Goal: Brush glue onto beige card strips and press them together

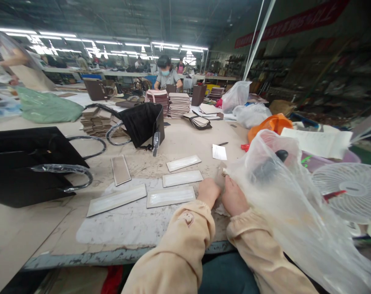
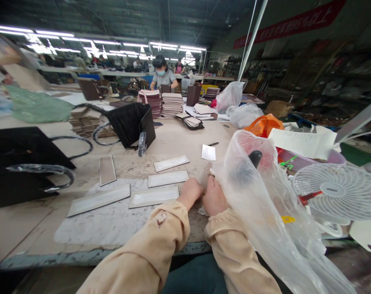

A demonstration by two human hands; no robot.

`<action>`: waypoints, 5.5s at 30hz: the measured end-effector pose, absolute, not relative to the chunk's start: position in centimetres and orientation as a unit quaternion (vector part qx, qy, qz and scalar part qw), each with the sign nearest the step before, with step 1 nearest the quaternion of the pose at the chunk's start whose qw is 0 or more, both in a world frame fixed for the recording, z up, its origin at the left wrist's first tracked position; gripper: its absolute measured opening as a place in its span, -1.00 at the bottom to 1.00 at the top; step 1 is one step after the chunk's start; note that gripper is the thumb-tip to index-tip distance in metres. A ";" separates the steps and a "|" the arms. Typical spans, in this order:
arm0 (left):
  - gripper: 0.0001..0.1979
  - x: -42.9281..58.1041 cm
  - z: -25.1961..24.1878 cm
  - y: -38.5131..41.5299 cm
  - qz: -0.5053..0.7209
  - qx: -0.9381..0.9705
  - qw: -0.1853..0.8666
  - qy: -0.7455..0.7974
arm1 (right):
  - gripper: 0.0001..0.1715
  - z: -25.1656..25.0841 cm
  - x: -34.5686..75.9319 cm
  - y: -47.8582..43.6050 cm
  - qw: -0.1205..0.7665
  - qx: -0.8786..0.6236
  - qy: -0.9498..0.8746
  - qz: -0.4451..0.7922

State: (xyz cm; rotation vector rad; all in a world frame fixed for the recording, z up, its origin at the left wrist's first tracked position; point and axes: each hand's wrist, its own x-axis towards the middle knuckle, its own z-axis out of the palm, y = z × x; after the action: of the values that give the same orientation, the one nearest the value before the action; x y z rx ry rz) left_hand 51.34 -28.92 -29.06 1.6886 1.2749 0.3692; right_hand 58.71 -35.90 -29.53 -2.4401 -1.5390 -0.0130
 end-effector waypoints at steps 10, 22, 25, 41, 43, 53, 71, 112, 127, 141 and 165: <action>-0.92 45.3 -28.2 -29.3 0.107 0.692 0.503 0.506 | -0.29 -29.4 59.4 -36.1 0.161 -0.834 -0.527 -0.015; -0.92 41.6 -29.1 -33.2 0.161 0.653 0.532 0.514 | -0.56 -29.3 58.3 -36.6 0.128 -0.788 -0.602 -0.023; -0.91 42.3 -29.3 -33.5 0.175 0.652 0.535 0.508 | -0.67 -29.4 58.5 -36.4 0.099 -0.777 -0.621 -0.021; -0.90 39.3 -29.2 -35.5 0.193 0.661 0.517 0.508 | -0.72 -29.5 58.4 -35.7 0.015 -0.798 -0.601 -0.042; -0.90 38.2 -29.2 -36.2 0.192 0.666 0.510 0.509 | -0.72 -29.5 58.5 -35.7 0.015 -0.800 -0.598 -0.045; -0.82 30.6 -27.9 -40.3 0.228 0.603 0.549 0.531 | -0.71 -30.1 59.0 -35.4 0.025 -0.813 -0.580 -0.039; -0.74 20.7 -27.4 -42.5 0.443 0.811 -0.048 0.378 | -0.54 -24.7 54.9 -40.9 0.353 -0.752 -0.514 0.212; -0.70 29.1 -26.8 -38.7 0.405 0.453 0.603 0.516 | -0.73 -26.2 53.7 -40.4 0.671 -0.535 -0.199 0.473; -0.70 34.9 -25.8 -38.9 0.443 0.294 0.737 0.417 | -0.66 -26.8 49.8 -40.2 0.596 -0.547 -0.291 0.511; -0.67 32.9 -26.9 -40.0 0.354 0.336 0.739 0.464 | -0.71 -26.5 49.4 -40.6 0.560 -0.600 -0.339 0.459; -0.69 33.3 -25.7 -40.3 0.375 0.299 0.765 0.430 | -0.74 -26.7 49.4 -40.5 0.607 -0.554 -0.337 0.460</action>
State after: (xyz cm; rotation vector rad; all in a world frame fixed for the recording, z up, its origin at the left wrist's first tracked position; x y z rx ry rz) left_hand 33.33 -40.30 -25.68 0.6496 0.9340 0.8142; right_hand 49.38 -40.50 -26.75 -1.2805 -0.7787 1.0639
